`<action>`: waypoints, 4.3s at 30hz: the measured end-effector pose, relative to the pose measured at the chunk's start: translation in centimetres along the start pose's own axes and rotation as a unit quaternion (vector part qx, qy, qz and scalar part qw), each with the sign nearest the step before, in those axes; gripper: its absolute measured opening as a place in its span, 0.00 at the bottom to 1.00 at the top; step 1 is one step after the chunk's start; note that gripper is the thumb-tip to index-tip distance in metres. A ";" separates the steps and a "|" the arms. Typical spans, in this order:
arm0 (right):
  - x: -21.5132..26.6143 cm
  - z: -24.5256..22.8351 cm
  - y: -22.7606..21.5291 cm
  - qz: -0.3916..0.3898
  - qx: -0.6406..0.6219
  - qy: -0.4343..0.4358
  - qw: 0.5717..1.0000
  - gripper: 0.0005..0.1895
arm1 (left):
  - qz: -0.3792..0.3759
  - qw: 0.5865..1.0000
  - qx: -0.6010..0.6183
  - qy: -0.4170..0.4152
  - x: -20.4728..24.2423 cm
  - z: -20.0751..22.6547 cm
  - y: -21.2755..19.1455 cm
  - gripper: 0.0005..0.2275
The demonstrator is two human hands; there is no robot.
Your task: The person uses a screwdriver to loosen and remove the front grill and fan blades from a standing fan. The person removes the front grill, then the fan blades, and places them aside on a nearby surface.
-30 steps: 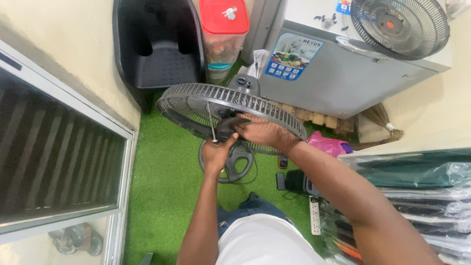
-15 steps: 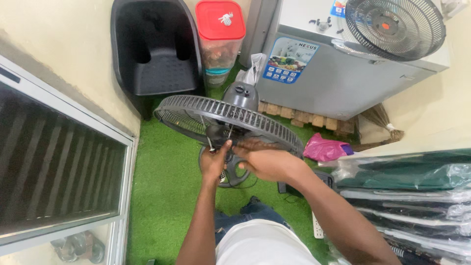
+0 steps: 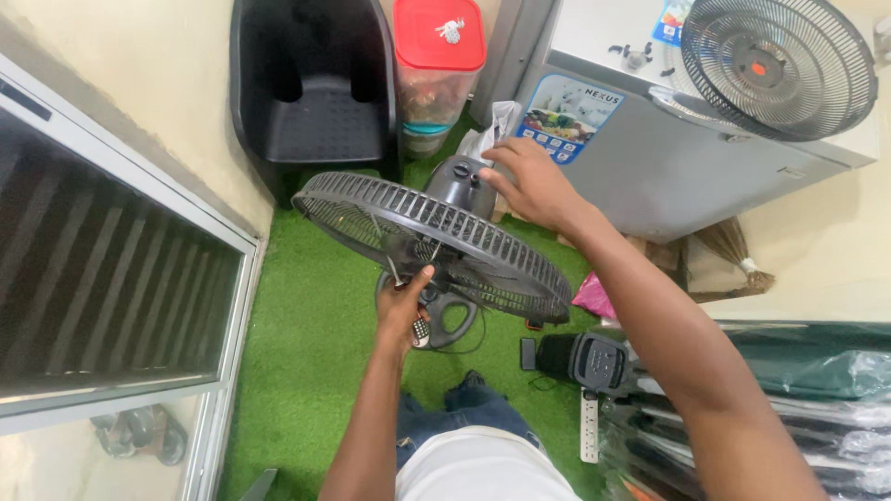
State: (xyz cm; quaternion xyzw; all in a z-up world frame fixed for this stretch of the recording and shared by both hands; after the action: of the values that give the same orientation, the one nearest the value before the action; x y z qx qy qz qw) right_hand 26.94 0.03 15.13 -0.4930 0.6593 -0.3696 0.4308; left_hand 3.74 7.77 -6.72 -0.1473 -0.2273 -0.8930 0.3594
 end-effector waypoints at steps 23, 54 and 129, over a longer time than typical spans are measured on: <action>-5.1 3.5 9.2 -0.045 -0.040 -0.071 0.996 0.25 | 0.116 0.960 -0.176 0.181 3.6 4.5 2.7 0.23; -0.1 6.2 10.8 -0.063 -0.179 0.055 0.980 0.68 | 0.025 0.996 0.081 -0.003 0.2 -3.3 0.2 0.18; 20.8 -12.1 18.1 0.034 -0.498 0.233 0.835 0.12 | -0.066 0.331 -0.928 0.157 -0.4 3.6 -2.9 0.28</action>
State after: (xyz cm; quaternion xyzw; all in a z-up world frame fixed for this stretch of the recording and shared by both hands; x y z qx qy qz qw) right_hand 6.70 -15.03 -1.31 -0.5172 0.8517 -0.0803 -0.0270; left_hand 2.38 11.71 -4.66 -0.2274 0.7999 -0.5538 -0.0412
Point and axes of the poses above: each hand's wrist, its own x-axis away from the middle knuckle, its own y-axis out of the palm, z = x × y, the point moved 7 cm from there along -x, towards the middle knuckle, and after that the axes turned 11 degrees about -z, right-handed, at the moved point
